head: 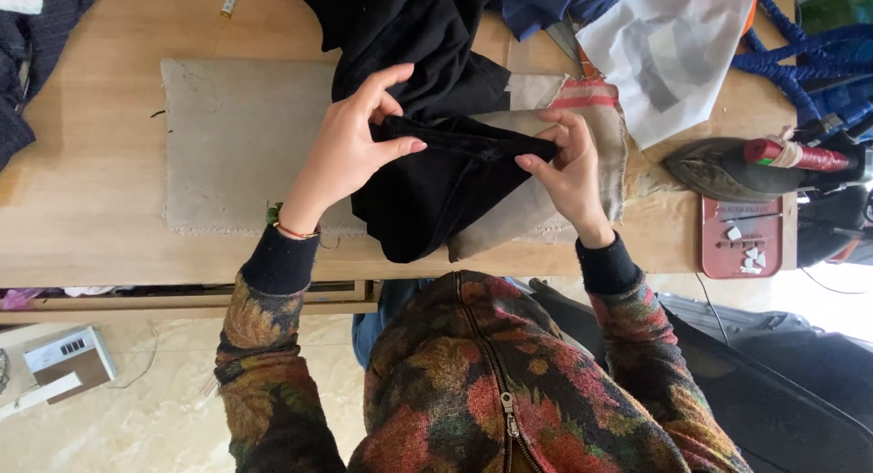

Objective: Ironing a black garment using a steam iron and a protective white cloth, then folding it.

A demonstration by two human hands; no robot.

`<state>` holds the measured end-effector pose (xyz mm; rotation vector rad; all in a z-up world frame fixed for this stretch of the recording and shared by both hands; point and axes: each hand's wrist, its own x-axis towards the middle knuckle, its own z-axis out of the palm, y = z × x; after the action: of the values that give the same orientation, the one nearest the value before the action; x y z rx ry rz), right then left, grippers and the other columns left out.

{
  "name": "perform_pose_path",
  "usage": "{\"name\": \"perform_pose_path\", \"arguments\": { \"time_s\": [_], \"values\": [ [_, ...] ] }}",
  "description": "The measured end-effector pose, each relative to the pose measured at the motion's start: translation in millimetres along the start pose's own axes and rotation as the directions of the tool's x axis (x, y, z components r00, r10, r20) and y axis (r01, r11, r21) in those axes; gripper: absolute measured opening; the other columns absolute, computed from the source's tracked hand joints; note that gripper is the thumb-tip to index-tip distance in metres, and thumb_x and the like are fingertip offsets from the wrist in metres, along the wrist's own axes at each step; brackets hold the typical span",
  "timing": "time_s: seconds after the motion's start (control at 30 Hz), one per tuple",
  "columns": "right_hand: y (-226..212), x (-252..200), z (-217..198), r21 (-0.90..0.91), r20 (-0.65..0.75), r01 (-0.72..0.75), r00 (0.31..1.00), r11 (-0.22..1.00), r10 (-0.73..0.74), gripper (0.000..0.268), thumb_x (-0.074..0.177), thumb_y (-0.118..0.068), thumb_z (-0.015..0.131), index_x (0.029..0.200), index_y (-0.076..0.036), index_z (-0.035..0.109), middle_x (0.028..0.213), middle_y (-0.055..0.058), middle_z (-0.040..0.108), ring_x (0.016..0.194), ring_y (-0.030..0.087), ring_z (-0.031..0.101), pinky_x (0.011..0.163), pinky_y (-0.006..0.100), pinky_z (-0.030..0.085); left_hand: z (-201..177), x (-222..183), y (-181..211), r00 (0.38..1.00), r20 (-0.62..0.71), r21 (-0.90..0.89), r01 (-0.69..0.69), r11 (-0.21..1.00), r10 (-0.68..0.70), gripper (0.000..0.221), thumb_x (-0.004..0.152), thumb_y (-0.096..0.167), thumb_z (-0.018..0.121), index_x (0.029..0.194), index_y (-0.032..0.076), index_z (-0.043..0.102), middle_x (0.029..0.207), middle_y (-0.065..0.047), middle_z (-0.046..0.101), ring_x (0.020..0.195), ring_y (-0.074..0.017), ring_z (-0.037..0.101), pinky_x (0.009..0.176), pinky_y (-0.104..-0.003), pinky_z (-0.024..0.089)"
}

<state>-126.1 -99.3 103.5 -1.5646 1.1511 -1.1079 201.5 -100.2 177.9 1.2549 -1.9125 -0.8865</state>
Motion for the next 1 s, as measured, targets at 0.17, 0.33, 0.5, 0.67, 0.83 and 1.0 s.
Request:
{"name": "perform_pose_path", "arguments": {
  "time_s": [0.17,0.33,0.5,0.67,0.83,1.0],
  "values": [
    [-5,8,-7,-0.209,0.069,0.166,0.986,0.964,-0.154,0.030,0.090,-0.015,0.088,0.113,-0.004,0.074,0.094,0.007,0.065,0.088,0.013,0.059,0.082,0.026,0.050,-6,-21,-19,0.996,0.086,0.057,0.008,0.998,-0.013,0.019,0.090,0.019,0.083,0.106,0.009,0.076,0.089,-0.008,0.066,0.082,-0.0235,0.060,0.076,-0.035,0.049],
    [-10,17,-6,-0.070,0.149,0.099,0.985,0.993,-0.088,0.024,0.090,-0.016,0.087,0.104,-0.005,0.071,0.097,0.005,0.068,0.089,0.009,0.060,0.078,0.021,0.050,-10,-37,-17,0.999,0.040,-0.263,0.013,0.965,-0.002,0.017,0.097,0.016,0.077,0.108,0.008,0.068,0.099,-0.005,0.061,0.090,-0.0192,0.057,0.080,-0.031,0.046],
    [-9,15,-5,-0.004,0.234,-0.006,0.972,1.000,0.007,0.029,0.089,-0.017,0.086,0.108,-0.003,0.070,0.099,0.005,0.073,0.090,0.005,0.062,0.076,0.018,0.053,-22,-64,-5,0.986,-0.085,-0.405,0.096,0.909,-0.141,0.018,0.097,0.015,0.079,0.110,0.008,0.069,0.069,0.001,0.056,0.061,-0.0061,0.049,0.055,-0.019,0.041],
    [-44,-48,-7,0.089,0.491,-0.144,0.867,0.986,0.082,0.033,0.075,-0.016,0.091,0.099,-0.006,0.072,0.085,0.004,0.075,0.078,0.010,0.068,0.070,0.028,0.059,-62,-114,68,1.000,0.010,-0.296,0.029,0.955,-0.028,0.017,0.089,0.005,0.071,0.105,0.009,0.074,0.093,-0.009,0.077,0.092,-0.0216,0.073,0.085,-0.037,0.057],
    [-20,-111,-12,0.317,0.577,-0.285,0.815,0.905,0.054,0.031,0.069,-0.007,0.094,0.092,-0.002,0.074,0.077,0.010,0.077,0.066,0.015,0.071,0.061,0.029,0.059,-50,-96,102,0.953,0.269,-0.293,-0.058,0.954,0.141,0.020,0.087,0.011,0.077,0.106,0.018,0.075,0.080,-0.003,0.078,0.070,-0.0227,0.073,0.067,-0.034,0.058],
    [109,-107,-43,0.339,0.140,-0.348,0.937,0.874,0.319,0.027,0.091,-0.012,0.079,0.111,-0.005,0.061,0.082,0.001,0.064,0.069,0.011,0.065,0.060,0.025,0.056,55,6,-7,0.988,0.150,-0.027,-0.042,0.999,0.046,0.023,0.092,0.018,0.076,0.114,0.015,0.069,0.095,-0.015,0.076,0.090,-0.0398,0.072,0.076,-0.049,0.055]
  ]
}}
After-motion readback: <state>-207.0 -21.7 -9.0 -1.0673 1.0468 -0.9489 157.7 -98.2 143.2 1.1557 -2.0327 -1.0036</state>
